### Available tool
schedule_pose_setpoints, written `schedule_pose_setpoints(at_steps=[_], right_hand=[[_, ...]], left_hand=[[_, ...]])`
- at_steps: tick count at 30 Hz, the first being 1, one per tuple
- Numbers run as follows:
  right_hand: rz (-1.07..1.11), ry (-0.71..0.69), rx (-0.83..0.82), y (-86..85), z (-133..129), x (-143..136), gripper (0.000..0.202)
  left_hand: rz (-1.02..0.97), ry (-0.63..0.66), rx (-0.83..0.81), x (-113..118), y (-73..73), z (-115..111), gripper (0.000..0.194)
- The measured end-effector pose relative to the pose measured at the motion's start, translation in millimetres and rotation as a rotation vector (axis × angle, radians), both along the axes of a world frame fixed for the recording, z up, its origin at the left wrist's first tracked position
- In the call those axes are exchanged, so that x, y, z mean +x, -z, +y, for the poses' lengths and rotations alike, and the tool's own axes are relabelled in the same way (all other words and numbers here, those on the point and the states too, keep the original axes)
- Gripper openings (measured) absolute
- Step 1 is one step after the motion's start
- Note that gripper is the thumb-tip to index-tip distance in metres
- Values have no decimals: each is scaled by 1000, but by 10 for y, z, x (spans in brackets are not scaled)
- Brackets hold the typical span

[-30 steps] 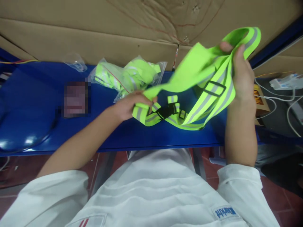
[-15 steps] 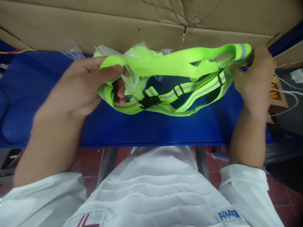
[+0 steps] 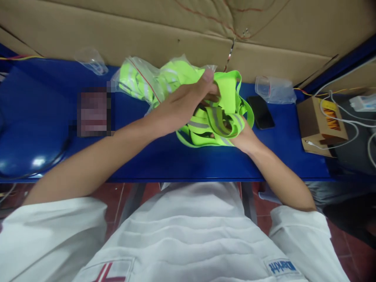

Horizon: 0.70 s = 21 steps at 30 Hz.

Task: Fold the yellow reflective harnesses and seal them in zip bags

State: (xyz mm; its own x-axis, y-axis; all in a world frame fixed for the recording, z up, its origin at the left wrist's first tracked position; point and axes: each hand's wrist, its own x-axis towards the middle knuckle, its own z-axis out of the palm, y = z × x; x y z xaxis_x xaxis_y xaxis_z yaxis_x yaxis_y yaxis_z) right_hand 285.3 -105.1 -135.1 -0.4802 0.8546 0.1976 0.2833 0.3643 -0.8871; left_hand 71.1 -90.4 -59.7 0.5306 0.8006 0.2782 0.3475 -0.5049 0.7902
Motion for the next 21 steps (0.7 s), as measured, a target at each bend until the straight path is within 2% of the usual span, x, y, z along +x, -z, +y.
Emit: schedule_pose_setpoints(at_steps=[3,5,6,8,10,11,13,15,16,18,21], right_hand=[[159,6,-166,-5,-21,53,57],[233,-21,-245,-5,-55,51,57],[261,-59,-266,-11,-69,44,57],[265,-194,-246,-44,-94,25,64],[223,-284,-162,-96,-121,2,75],[211,-259,-129,-122,-137,-10,75],[266,-54,-139,-163,-171,-25,61],[372,184,-246,-183,-197,-30,53],[414,263,-307,-187,-207,-31,55],[462,357,-384,-185,-222,-40,61],[420,450,-322,-165,-229,-65,56]], left_hand=[[91,21,9,-132,90,-45,55],[251,-34,35,-203,113,-173,66],[297,-64,17,-230,120,-242,65],[269,-131,-23,-264,130,-354,55],[104,-169,-54,-271,127,-408,60],[-14,-163,-100,-266,118,-413,65],[-286,-94,-327,-246,99,-392,64],[-534,-11,-592,-214,115,-357,52],[-606,12,-668,-195,151,-344,50],[-635,43,-697,-156,283,-337,47],[-606,158,-760,-119,548,-365,71]])
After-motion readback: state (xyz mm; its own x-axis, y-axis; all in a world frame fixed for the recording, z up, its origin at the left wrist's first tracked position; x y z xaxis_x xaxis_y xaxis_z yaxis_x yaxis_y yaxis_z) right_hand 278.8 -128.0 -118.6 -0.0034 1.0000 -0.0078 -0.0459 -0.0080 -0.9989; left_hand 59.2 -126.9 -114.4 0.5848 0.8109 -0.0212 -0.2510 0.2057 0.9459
